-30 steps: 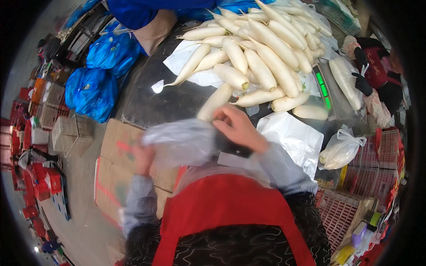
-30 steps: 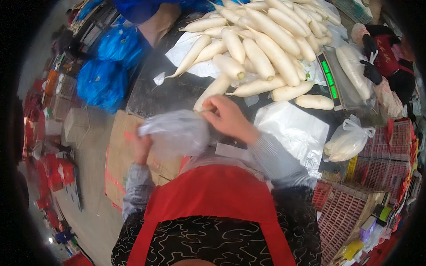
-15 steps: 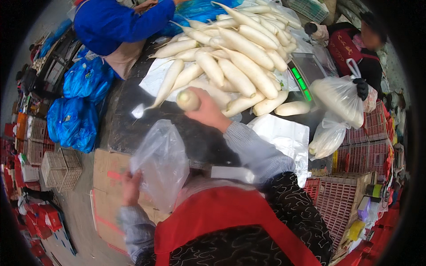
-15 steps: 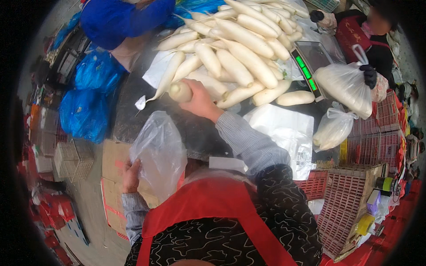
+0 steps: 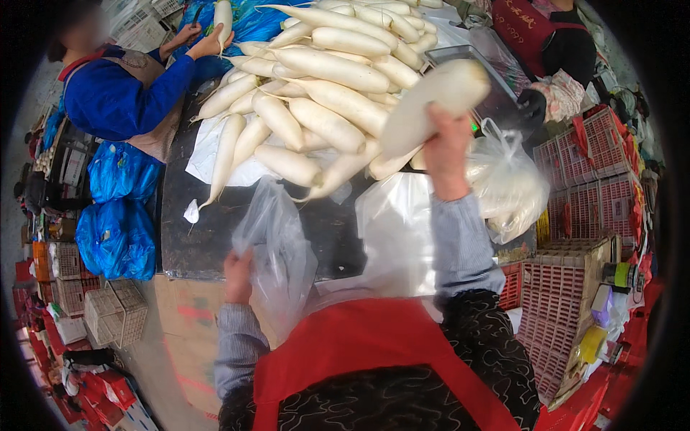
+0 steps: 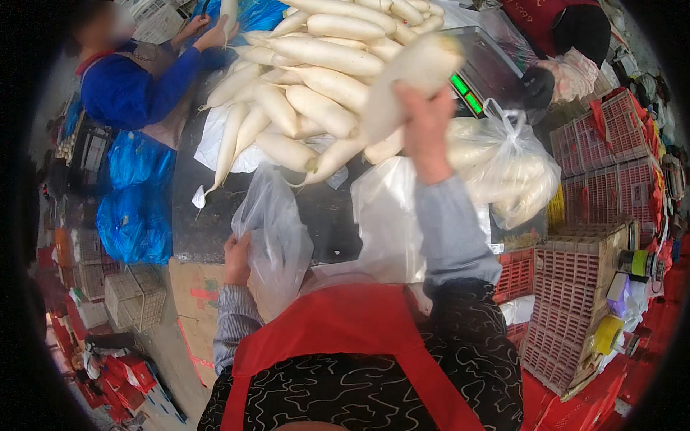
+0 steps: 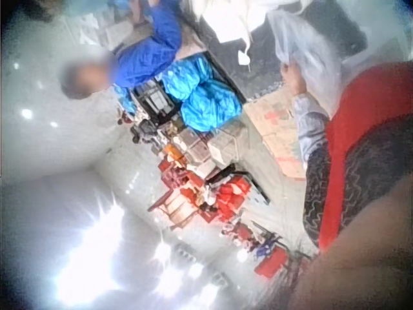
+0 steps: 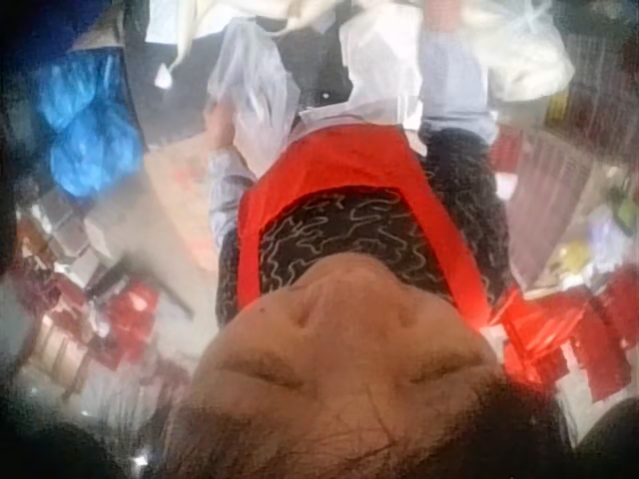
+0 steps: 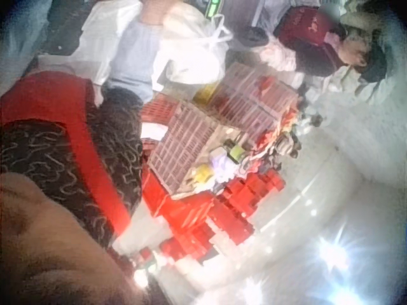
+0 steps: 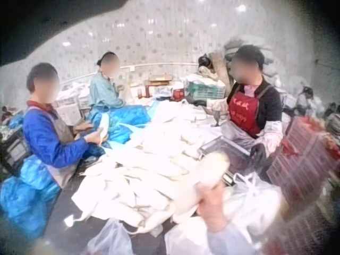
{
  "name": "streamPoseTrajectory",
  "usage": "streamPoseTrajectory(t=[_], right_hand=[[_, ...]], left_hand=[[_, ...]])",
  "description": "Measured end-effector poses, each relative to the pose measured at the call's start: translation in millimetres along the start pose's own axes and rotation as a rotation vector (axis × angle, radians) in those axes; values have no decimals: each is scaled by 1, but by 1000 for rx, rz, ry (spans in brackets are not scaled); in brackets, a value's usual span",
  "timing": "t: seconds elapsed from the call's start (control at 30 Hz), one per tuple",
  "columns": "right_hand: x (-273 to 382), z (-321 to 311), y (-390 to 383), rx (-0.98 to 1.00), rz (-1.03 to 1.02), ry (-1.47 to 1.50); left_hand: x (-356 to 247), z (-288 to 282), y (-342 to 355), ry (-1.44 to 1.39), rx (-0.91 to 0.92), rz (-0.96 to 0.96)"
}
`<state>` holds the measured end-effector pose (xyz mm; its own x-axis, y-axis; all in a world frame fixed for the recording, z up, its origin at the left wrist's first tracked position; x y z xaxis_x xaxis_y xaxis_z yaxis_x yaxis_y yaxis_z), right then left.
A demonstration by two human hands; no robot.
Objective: The person repeatedly picks white radishes from a pile, places them into clear plastic bags, weighs the bags on a digital scale, ties the bags, and deposits them into red crates. The process is repeated continuously throughout the clip.
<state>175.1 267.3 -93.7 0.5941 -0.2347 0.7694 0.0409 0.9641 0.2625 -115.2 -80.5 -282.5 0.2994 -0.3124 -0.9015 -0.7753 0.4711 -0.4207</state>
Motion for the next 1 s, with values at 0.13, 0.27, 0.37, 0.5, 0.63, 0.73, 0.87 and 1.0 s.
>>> streamPoseTrajectory(t=[0.13,0.27,0.37,0.5,0.63,0.73,0.87,1.0], right_hand=[[0,-45,63,68,-403,-403],[-67,-92,90,356,-590,-987],[-116,-128,93,435,-361,-1404],[-101,-118,87,488,-342,-1402],[-44,-33,19,671,399,-299],[-23,23,-51,1059,548,-466],[-7,24,-39,1711,638,-1023],[-25,3,43,939,328,-956]], left_hand=[[-32,17,-5,104,-54,60],[-80,13,-39,65,-140,190],[-108,-2,-70,-245,-279,114],[-129,-6,-91,-327,-84,-10],[-125,47,-79,-55,-53,210],[-110,87,-49,-135,146,189],[-97,62,-8,522,-370,670],[-85,38,7,506,-225,633]])
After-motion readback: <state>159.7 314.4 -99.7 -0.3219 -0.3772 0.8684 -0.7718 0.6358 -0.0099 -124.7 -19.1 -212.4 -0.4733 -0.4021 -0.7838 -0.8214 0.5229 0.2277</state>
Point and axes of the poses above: each hand's wrist, its own y-axis towards the middle knuckle, its own z-axis out of the palm, x = y × z, the point moved 1 cm from there along y, towards the middle knuckle, and after that the axes turned 11 degrees about -x, right-handed, at the moved point
